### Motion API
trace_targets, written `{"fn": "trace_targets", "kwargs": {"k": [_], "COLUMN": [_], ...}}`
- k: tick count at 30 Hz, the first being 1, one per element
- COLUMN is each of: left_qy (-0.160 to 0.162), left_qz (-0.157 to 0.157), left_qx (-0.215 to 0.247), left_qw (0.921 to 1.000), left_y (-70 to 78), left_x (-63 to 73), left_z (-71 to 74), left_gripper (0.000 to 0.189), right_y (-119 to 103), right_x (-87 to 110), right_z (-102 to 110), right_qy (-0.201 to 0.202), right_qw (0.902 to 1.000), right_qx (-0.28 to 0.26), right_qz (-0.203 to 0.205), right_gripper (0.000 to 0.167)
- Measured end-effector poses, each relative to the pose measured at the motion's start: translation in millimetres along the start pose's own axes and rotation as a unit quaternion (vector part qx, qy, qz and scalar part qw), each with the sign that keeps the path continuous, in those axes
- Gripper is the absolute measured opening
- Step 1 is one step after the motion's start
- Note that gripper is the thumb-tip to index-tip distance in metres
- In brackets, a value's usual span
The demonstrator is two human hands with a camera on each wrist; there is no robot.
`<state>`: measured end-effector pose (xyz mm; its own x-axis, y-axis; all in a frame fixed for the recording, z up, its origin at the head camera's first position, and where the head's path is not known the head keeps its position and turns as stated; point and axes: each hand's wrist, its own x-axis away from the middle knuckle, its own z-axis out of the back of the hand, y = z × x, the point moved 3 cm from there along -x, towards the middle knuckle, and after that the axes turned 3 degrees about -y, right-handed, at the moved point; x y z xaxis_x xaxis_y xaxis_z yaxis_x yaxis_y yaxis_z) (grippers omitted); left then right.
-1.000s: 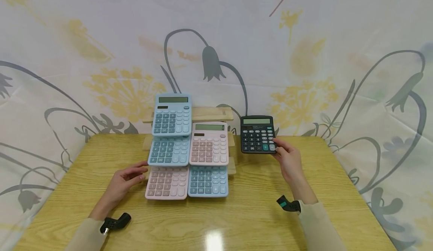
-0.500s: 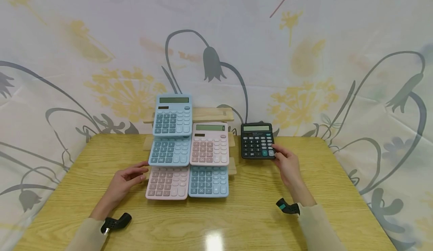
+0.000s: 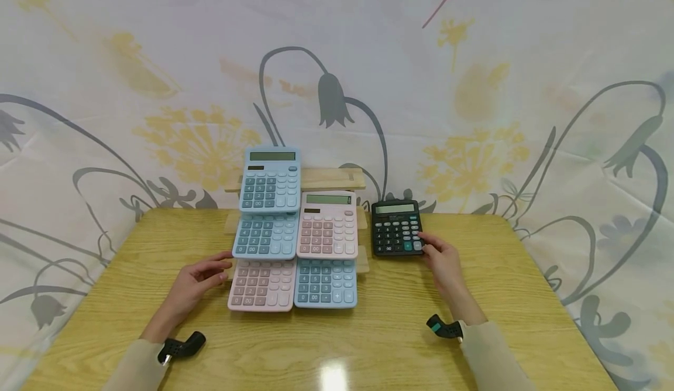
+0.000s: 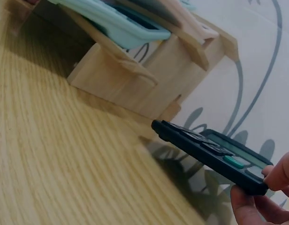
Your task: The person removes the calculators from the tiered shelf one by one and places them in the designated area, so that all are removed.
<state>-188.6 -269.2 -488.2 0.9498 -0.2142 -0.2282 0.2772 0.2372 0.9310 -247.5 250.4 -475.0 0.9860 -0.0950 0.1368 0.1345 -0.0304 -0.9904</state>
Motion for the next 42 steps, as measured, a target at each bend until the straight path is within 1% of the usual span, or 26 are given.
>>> {"fn": "trace_targets", "kwargs": {"k": [4,9,14,17,21,24,29,34,42], "left_qy": [0.002,0.002,0.002,0.003,0.003,0.004,0.004,0.002,0.004], "left_qz": [-0.002,-0.005,-0.005,-0.004,-0.004,-0.005,-0.007,-0.009,-0.006], "left_qx": [-0.001,-0.006,-0.005,-0.006,-0.01,-0.009,-0.004,-0.003,-0.009], "left_qw": [1.0,1.0,1.0,1.0,0.9999,0.9999,1.0,1.0,0.9999], "left_y": [-0.4,-1.3,-1.8,-1.9,-2.0,-2.0,-2.1,-1.9,-0.7], "left_x": [-0.8,-0.1,0.8,0.6,0.4,0.4,0.3,0.0,-0.3], "left_z": [-0.1,-0.2,-0.2,-0.2,-0.2,-0.1,0.4,0.2,-0.1], "left_gripper": [0.024,0.023,0.023,0.023,0.023,0.023,0.023,0.023,0.023], "right_y": [5.1,11.3,12.8,12.8,12.7,11.8,11.0,12.2,14.3], "right_x": [-0.3,-3.5,-4.3,-4.4,-5.3,-5.6,-5.8,-6.2,-8.2], "right_z": [-1.9,-3.4,-5.3,-5.9,-5.9,-6.1,-6.4,-5.7,-5.7], "right_qy": [-0.008,-0.007,-0.008,-0.006,0.005,0.013,0.011,0.007,0.026], "right_qw": [1.0,0.9999,1.0,0.9999,0.9989,0.9969,0.9932,0.99,0.9869], "right_qx": [-0.002,-0.008,-0.004,0.012,0.046,0.078,0.115,0.14,0.157], "right_qz": [-0.003,-0.003,0.001,0.0,-0.002,0.001,0.009,0.012,0.027], "right_gripper": [0.042,0.042,0.042,0.042,0.041,0.04,0.04,0.039,0.038]}}
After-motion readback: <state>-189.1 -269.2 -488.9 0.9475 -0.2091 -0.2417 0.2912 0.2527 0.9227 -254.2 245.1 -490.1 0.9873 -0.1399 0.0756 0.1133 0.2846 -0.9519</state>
